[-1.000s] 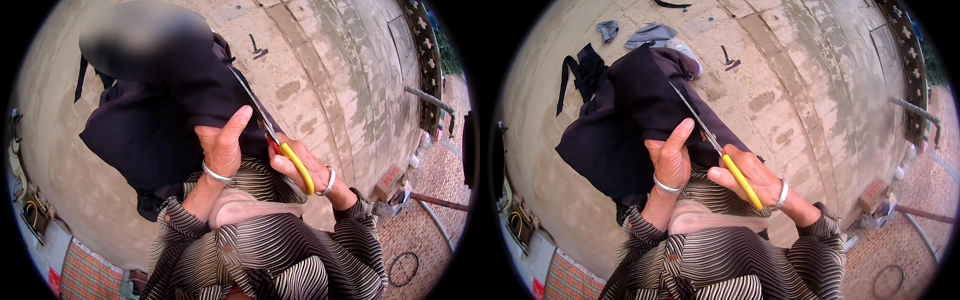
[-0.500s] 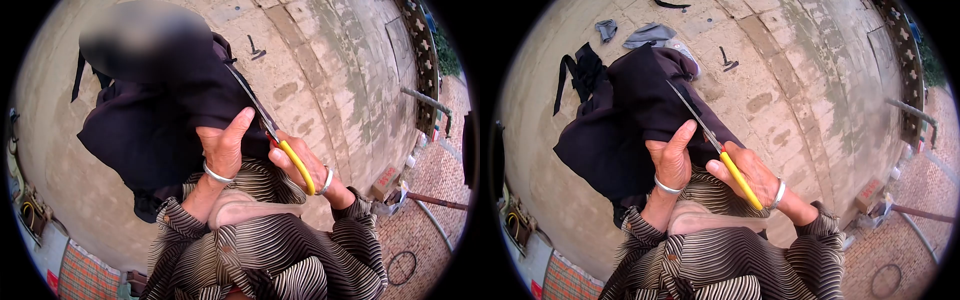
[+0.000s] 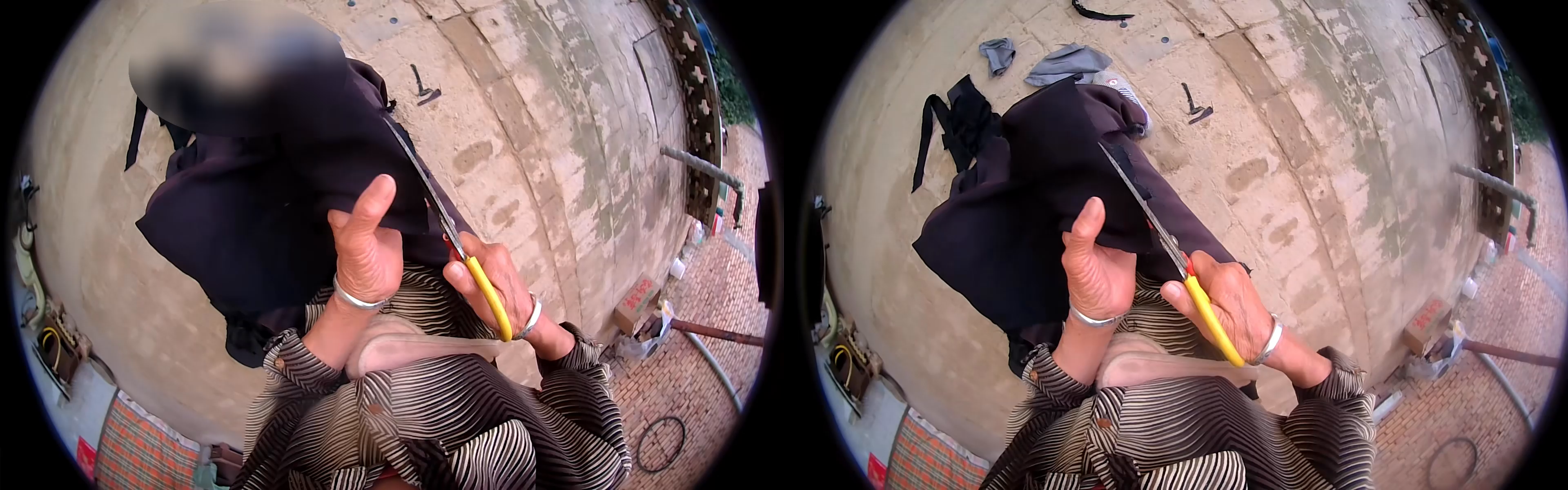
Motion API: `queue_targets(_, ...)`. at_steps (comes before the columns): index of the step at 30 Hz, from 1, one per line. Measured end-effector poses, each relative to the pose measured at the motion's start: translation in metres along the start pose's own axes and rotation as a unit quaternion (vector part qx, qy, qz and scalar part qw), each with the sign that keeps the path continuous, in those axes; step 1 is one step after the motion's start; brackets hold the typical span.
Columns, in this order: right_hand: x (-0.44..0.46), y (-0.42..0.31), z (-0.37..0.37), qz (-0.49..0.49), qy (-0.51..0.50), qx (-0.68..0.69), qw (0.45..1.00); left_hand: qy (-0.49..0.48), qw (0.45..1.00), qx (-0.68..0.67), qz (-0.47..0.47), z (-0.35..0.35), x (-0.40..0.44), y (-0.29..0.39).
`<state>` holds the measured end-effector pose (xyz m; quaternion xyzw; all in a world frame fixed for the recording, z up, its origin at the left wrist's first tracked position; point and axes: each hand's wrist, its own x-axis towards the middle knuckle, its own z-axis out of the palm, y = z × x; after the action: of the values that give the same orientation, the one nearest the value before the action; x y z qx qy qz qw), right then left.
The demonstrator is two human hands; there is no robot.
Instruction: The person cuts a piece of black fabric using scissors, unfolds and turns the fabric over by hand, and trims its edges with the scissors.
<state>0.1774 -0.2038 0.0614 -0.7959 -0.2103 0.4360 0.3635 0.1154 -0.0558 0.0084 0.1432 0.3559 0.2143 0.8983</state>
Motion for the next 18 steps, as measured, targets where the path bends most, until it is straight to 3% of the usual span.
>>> queue_targets(3,-0.006,-0.001,0.003,-0.021,0.004,-0.025,0.999,0.01,0.992,-0.1,-0.076,0.013,0.001,0.015)
queue_targets(7,-0.007,0.0,0.009,-0.015,0.02,-0.028,0.999,0.021,0.991,-0.098,-0.089,0.008,0.012,0.009)
queue_targets(9,-0.008,-0.004,0.011,-0.014,0.022,-0.009,1.0,0.039,0.997,0.066,0.022,0.007,0.014,0.0)
queue_targets(16,-0.011,-0.002,0.013,0.041,-0.008,0.092,0.995,0.032,0.991,0.085,0.094,0.013,0.015,-0.004)
queue_targets(18,-0.01,0.004,0.016,0.012,-0.012,0.099,0.995,0.027,0.987,0.113,0.114,0.007,0.018,-0.007)
